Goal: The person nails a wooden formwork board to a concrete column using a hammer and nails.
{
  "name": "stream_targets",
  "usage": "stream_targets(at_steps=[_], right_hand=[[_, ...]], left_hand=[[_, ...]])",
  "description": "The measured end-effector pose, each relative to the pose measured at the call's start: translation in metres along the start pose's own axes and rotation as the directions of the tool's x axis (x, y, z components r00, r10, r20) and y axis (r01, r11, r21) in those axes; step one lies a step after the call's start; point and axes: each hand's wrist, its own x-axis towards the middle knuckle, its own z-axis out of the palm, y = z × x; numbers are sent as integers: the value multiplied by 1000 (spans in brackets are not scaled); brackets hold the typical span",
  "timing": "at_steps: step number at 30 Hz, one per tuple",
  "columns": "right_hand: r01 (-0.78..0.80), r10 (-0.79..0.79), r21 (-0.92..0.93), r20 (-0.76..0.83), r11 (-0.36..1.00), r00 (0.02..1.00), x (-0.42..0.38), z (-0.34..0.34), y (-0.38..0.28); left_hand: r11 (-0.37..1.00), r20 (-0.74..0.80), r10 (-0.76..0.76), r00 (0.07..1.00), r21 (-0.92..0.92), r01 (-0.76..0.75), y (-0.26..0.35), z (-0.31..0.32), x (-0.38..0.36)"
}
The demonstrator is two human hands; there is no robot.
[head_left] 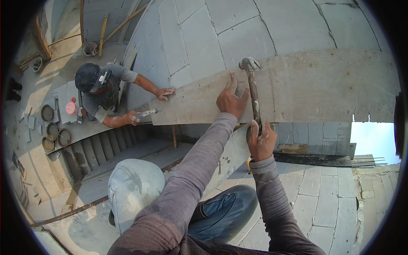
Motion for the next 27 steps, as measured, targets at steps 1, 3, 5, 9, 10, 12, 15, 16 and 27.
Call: stream_targets(at_steps=[1,3,5,9,10,12,15,16,27], right_hand=[[-3,3,-5,9,1000,1000,-4,-3,-5],[225,-211,31,-238,974,948,-9,-3,-18],[272,-259,15,-256,962,931,-11,2,-19],[156,-158,-46,-39,987,987,-13,17,-1],[92,-90,-81,29,992,995,-8,20,-1],[140,-142,-37,-57,989,988,-11,15,-15],[237,-228,25,-194,971,954,-16,4,-34],[305,-286,39,-252,951,924,-16,3,-36],[249,-235,75,-156,966,959,-16,16,-27]], left_hand=[[998,-34,47,998,-36,-48,-2,0,-2],[992,-68,97,993,-71,-102,-7,4,-7],[996,-314,30,949,-69,-54,-16,5,-20],[987,-122,-156,980,13,159,-28,-5,-57],[988,-130,-154,980,11,156,-27,-5,-58],[982,-71,-186,980,3,187,-25,-2,-62],[982,-66,-189,980,17,191,-23,-5,-62],[981,-61,-190,980,18,192,-23,-5,-61],[969,83,-248,965,43,245,-37,-3,-61]])
